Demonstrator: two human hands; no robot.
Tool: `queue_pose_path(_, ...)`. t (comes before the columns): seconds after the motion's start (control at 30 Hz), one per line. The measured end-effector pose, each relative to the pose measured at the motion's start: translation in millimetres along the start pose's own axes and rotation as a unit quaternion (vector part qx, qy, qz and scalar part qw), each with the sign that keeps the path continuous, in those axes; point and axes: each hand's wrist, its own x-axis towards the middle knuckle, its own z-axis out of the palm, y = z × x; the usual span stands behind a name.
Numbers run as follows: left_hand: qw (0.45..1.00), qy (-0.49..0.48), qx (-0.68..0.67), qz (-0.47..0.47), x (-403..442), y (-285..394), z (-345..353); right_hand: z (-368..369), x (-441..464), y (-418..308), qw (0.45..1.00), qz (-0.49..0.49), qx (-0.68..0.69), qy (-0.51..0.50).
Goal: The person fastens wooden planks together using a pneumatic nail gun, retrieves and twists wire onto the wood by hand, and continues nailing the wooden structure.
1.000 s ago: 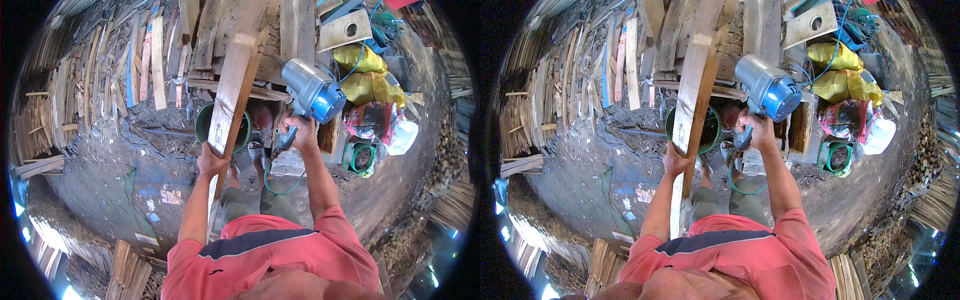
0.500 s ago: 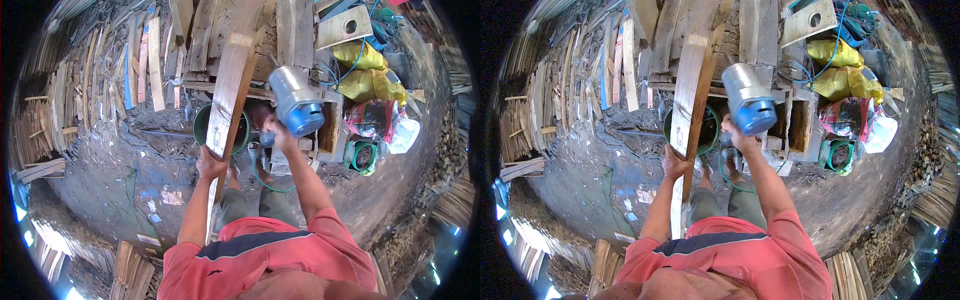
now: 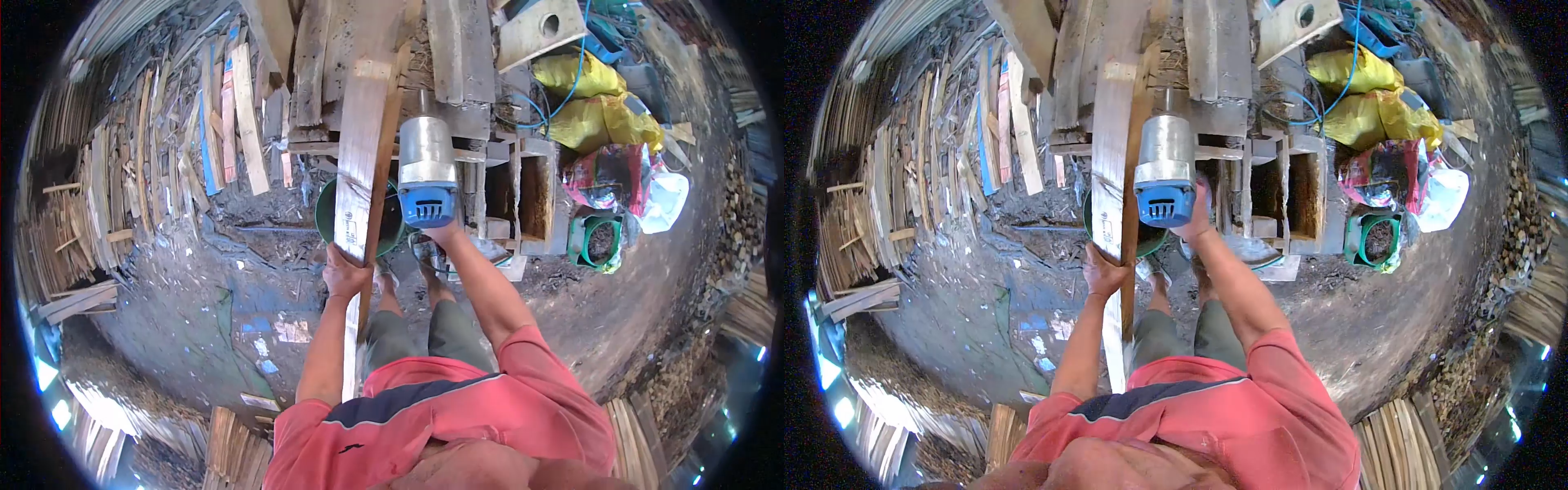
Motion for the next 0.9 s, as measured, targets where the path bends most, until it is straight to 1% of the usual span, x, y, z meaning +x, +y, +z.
queue_pose_path(0.03, 1.000, 0.002, -0.003, 0.005, 1.5, -5.2, 2.3, 14.5, -12.9, -43.5, 0.999, 0.034, -0.003, 0.035)
queue_pose_path(0.07, 1.000, -0.022, -0.009, -0.010, 3.6, -9.9, 1.8, 24.2, -24.5, -75.8, 0.990, -0.018, -0.134, 0.025)
queue_pose_path(0.1, 0.999, -0.042, -0.018, -0.016, 5.2, -8.5, -3.1, 33.1, -41.6, -107.0, 0.938, -0.099, -0.331, 0.017)
queue_pose_path(0.13, 0.997, -0.062, -0.027, -0.023, 6.4, -7.2, -9.4, 38.0, -58.2, -129.7, 0.871, -0.161, -0.462, 0.037)
queue_pose_path(0.17, 0.998, -0.042, -0.035, 0.016, 6.6, -11.5, -10.8, 41.4, -74.7, -146.1, 0.831, -0.186, -0.521, 0.064)
queue_pose_path(0.2, 0.999, -0.041, 0.004, 0.008, 8.3, -12.1, -11.7, 36.7, -91.5, -149.4, 0.831, -0.180, -0.518, 0.099)
queue_pose_path(0.27, 0.998, -0.048, -0.029, 0.015, 8.2, -10.8, -13.2, 20.3, -132.5, -153.5, 0.776, -0.036, -0.593, 0.212)
queue_pose_path(0.3, 0.992, -0.109, -0.052, -0.040, 6.6, 13.1, -33.6, 6.6, -143.9, -157.1, 0.737, 0.032, -0.622, 0.263)
queue_pose_path(0.33, 0.996, -0.083, -0.015, -0.011, 9.1, 3.2, -25.7, -10.6, -148.0, -159.4, 0.700, 0.081, -0.643, 0.300)
queue_pose_path(0.4, 0.998, -0.051, -0.006, 0.031, 10.9, -23.7, -9.2, -55.0, -152.2, -154.8, 0.623, 0.179, -0.671, 0.359)
queue_pose_path(0.47, 0.996, -0.087, -0.031, 0.014, 12.3, -19.6, -18.0, -122.3, -147.9, -148.2, 0.536, 0.237, -0.724, 0.363)
queue_pose_path(0.5, 0.994, -0.103, -0.041, 0.007, 15.1, -18.1, -21.7, -156.4, -144.7, -143.6, 0.528, 0.208, -0.745, 0.350)
queue_pose_path(0.57, 0.993, -0.097, -0.065, 0.020, 18.2, -26.2, -20.4, -238.4, -141.0, -130.6, 0.511, 0.174, -0.769, 0.341)
queue_pose_path(0.6, 0.992, -0.097, -0.076, 0.027, 19.4, -32.3, -17.0, -269.6, -138.8, -118.4, 0.502, 0.173, -0.774, 0.345)
queue_pose_path(0.63, 0.984, -0.116, -0.131, 0.039, 25.9, -56.2, -4.3, -258.7, -127.1, -126.5, 0.507, 0.226, -0.751, 0.359)
queue_pose_path(0.67, 0.982, -0.114, -0.144, 0.040, 26.9, -56.6, -5.5, -240.8, -112.6, -138.1, 0.510, 0.278, -0.724, 0.372)
queue_pose_path(0.73, 0.978, -0.114, -0.167, 0.045, 25.1, -47.8, -11.1, -287.0, -113.5, -105.1, 0.518, 0.157, -0.728, 0.420)
queue_pose_path(0.77, 0.972, -0.126, -0.197, 0.031, 25.5, -46.1, -11.3, -304.0, -109.6, -91.6, 0.514, 0.135, -0.725, 0.437)
queue_pose_path(0.8, 0.964, -0.137, -0.227, 0.017, 25.8, -44.0, -11.9, -336.3, -110.8, -69.5, 0.465, 0.018, -0.778, 0.422)
queue_pose_path(0.83, 0.955, -0.147, -0.257, 0.004, 26.0, -43.0, -13.2, -344.3, -109.5, -59.7, 0.474, 0.058, -0.768, 0.427)
queue_pose_path(0.87, 0.957, -0.158, -0.242, 0.000, 26.5, -44.7, -15.1, -342.7, -107.4, -53.8, 0.482, 0.096, -0.757, 0.431)
queue_pose_path(0.9, 0.959, -0.166, -0.230, -0.004, 27.5, -46.0, -17.6, -337.9, -107.9, -49.0, 0.457, 0.106, -0.768, 0.436)
